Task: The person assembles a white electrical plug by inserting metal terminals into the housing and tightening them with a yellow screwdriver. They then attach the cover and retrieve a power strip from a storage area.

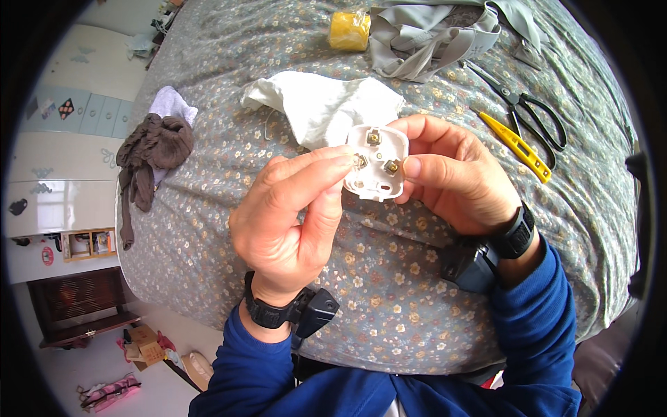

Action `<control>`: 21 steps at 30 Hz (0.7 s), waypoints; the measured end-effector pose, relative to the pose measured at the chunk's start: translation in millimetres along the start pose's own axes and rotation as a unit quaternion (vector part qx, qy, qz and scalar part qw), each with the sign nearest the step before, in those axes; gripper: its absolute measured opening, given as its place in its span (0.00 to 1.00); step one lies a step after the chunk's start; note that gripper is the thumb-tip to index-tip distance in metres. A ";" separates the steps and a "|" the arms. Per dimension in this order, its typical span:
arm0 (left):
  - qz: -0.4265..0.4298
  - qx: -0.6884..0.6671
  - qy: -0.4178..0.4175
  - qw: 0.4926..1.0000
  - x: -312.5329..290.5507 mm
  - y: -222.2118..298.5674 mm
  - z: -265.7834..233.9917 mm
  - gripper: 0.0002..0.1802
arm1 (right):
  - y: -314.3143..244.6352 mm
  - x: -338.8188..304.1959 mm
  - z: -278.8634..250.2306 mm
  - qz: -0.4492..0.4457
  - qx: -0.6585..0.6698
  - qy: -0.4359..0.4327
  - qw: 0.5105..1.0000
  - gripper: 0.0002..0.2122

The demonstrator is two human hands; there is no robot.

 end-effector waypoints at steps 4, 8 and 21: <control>0.058 0.038 -0.017 0.997 2.3 6.6 1.2 0.11 | -0.1 -0.7 0.7 0.009 0.001 0.001 1.000 0.14; 0.044 0.021 -0.029 0.998 2.3 5.5 4.4 0.14 | 0.2 -0.9 0.5 0.012 -0.015 0.001 1.000 0.15; -0.009 0.000 -0.035 0.999 0.2 -1.0 11.6 0.27 | 2.8 0.3 1.6 0.001 -0.045 -0.003 0.999 0.16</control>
Point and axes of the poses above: each hand's wrist, its own x-axis towards the middle knuckle, its own z-axis out of the palm, y = z × x, the point moved 8 cm from there along x, towards the middle knuckle, and after that the axes turned 5 degrees about y, right-handed, at the moved point
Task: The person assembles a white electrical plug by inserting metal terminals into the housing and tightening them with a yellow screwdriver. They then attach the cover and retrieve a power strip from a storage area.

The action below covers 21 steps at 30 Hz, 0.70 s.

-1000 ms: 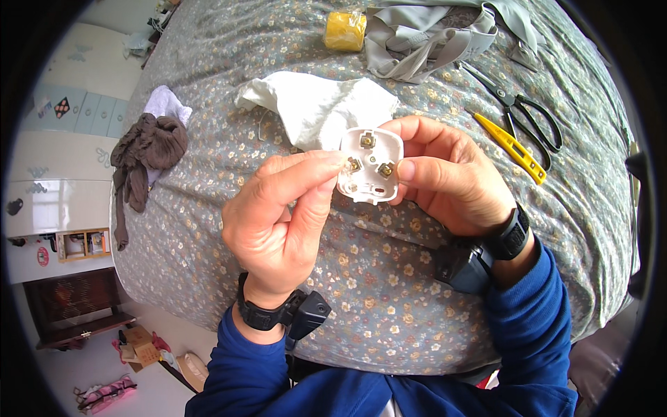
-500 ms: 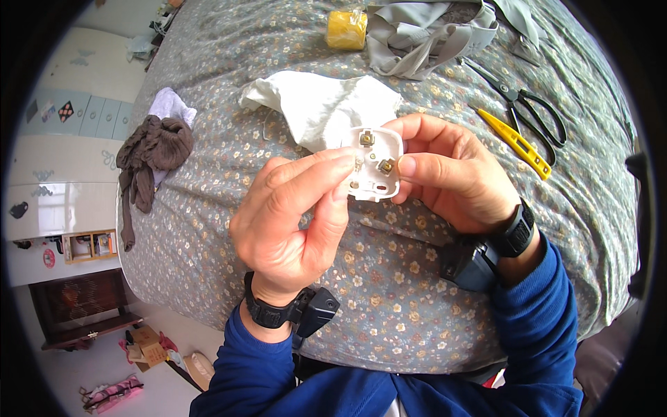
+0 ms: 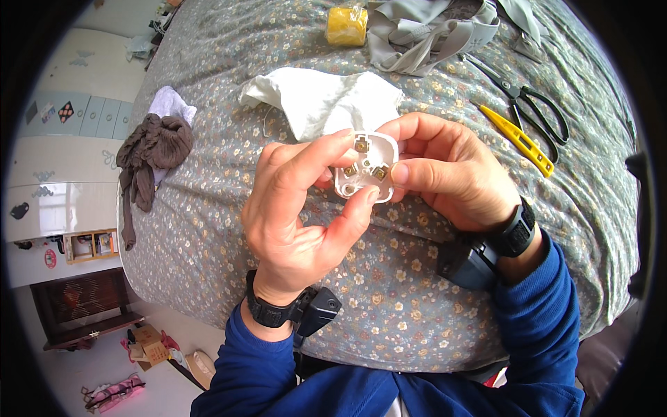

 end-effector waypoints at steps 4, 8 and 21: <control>0.017 0.040 -0.016 0.999 0.0 1.5 2.1 0.28 | -0.5 0.2 1.4 -0.014 -0.014 -0.002 1.000 0.16; 0.056 0.060 -0.020 0.996 0.2 5.1 2.5 0.28 | 0.2 0.9 2.5 -0.019 -0.028 -0.003 0.999 0.16; 0.005 0.020 -0.044 0.999 -0.2 3.3 5.0 0.28 | -2.3 0.1 -5.8 -0.020 -0.033 0.035 0.999 0.14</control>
Point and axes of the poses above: each hand's wrist, its own x-axis towards the middle knuckle, its own z-axis out of the palm, y = z × x, the point moved 8 cm from there along x, towards the middle knuckle, and after that the axes turned 5 degrees about y, right-handed, at the moved point
